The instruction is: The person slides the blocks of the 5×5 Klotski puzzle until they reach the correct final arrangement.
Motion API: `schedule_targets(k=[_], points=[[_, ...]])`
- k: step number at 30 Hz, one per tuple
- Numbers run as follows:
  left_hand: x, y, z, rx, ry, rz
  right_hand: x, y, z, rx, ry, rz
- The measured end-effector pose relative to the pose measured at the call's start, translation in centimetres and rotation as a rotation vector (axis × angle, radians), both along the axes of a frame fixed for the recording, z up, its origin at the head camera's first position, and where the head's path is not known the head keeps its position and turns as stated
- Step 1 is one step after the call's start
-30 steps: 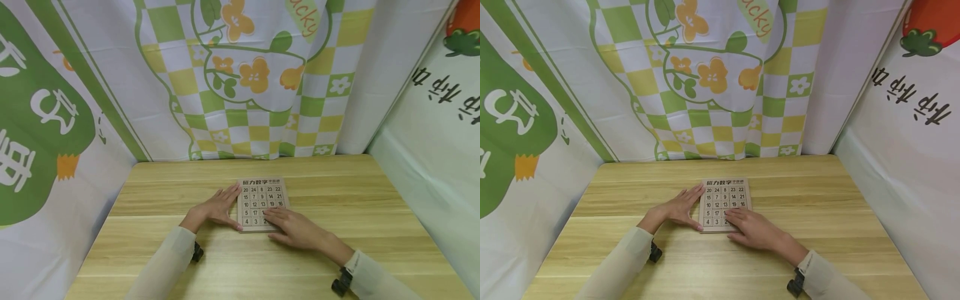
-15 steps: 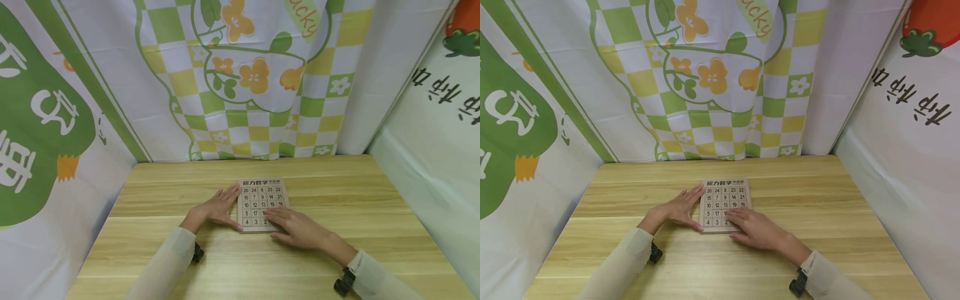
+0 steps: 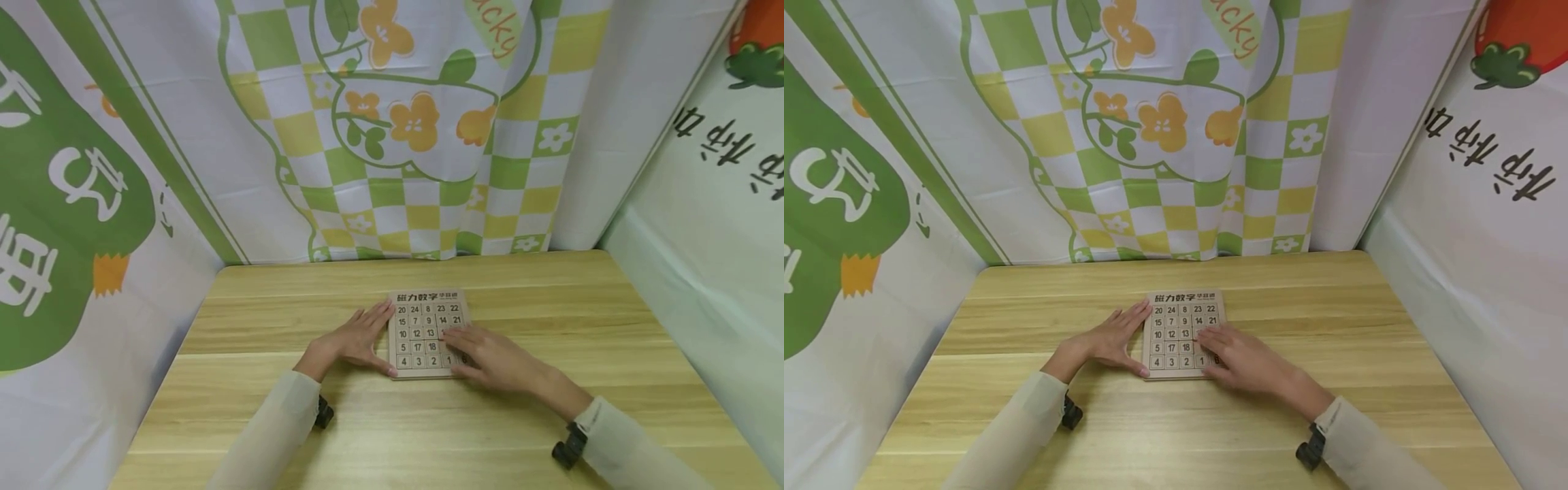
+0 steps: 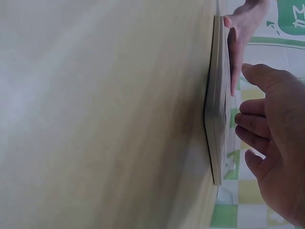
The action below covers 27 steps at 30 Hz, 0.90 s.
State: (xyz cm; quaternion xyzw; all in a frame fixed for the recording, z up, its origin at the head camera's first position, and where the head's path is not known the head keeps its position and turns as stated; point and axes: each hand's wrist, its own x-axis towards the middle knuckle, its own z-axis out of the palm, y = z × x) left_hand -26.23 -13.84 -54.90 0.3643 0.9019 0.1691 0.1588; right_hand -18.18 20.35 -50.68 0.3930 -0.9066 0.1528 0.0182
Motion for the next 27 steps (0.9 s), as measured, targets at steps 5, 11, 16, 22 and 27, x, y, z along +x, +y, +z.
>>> schedule_targets(k=[5,11,16,22,27], points=[[0.2,0.0,0.6,-0.001,-0.019,0.002,-1.1,0.1,0.4,-0.002,0.011,-0.007],[0.2,0.0,0.6,-0.005,-0.028,0.004,-2.2,0.1,0.4,-0.012,0.016,0.001],[0.3,0.1,0.9,-0.04,-0.015,0.005,-2.8,0.1,0.0,0.019,-0.016,-0.019],[0.3,0.0,1.0,-0.009,-0.019,-0.002,-3.0,0.2,-0.2,0.037,-0.027,-0.016],[0.7,0.1,1.9,-0.024,-0.018,-0.012,-2.9,0.2,-0.3,0.034,-0.03,-0.012]])
